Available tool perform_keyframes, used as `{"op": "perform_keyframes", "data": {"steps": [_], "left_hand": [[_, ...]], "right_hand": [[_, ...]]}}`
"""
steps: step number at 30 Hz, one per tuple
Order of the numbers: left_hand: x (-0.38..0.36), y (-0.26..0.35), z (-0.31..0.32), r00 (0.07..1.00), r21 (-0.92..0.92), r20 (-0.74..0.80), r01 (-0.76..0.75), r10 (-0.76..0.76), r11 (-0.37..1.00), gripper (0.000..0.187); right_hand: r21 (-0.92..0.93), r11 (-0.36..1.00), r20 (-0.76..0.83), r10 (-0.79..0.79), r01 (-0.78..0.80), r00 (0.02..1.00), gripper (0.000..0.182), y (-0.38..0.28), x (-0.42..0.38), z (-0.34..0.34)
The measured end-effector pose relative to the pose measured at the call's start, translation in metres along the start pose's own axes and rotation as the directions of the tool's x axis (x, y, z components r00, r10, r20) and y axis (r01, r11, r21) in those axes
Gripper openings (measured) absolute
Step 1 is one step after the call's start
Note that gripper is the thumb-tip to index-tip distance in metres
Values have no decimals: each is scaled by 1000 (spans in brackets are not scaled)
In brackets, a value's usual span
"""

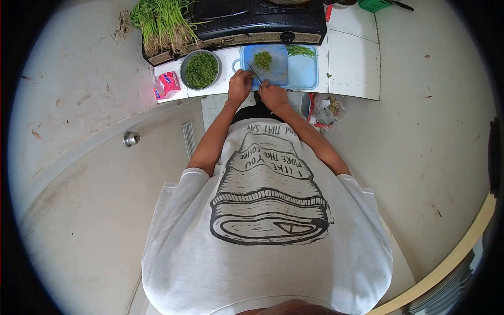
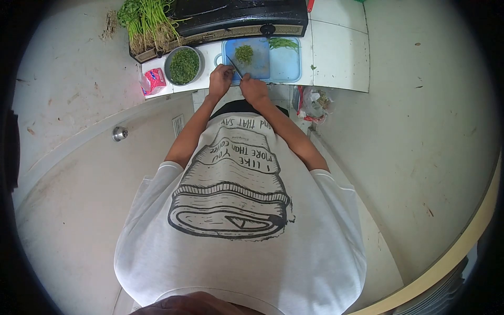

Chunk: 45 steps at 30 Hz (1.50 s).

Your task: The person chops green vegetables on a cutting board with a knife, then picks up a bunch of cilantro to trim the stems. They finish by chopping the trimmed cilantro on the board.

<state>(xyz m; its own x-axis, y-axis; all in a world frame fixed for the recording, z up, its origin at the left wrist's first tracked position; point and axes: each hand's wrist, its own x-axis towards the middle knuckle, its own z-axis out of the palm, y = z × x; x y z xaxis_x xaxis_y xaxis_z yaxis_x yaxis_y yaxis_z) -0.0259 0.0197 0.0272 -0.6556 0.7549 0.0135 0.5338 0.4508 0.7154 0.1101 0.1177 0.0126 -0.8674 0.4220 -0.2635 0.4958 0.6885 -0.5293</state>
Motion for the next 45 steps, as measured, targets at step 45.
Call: {"op": "perform_keyframes", "data": {"steps": [45], "left_hand": [[-14,1,7,1000,14,12,-21,21,1000,18]], "right_hand": [[0,997,38,-79,79,996,40,22,-18,-11]]}}
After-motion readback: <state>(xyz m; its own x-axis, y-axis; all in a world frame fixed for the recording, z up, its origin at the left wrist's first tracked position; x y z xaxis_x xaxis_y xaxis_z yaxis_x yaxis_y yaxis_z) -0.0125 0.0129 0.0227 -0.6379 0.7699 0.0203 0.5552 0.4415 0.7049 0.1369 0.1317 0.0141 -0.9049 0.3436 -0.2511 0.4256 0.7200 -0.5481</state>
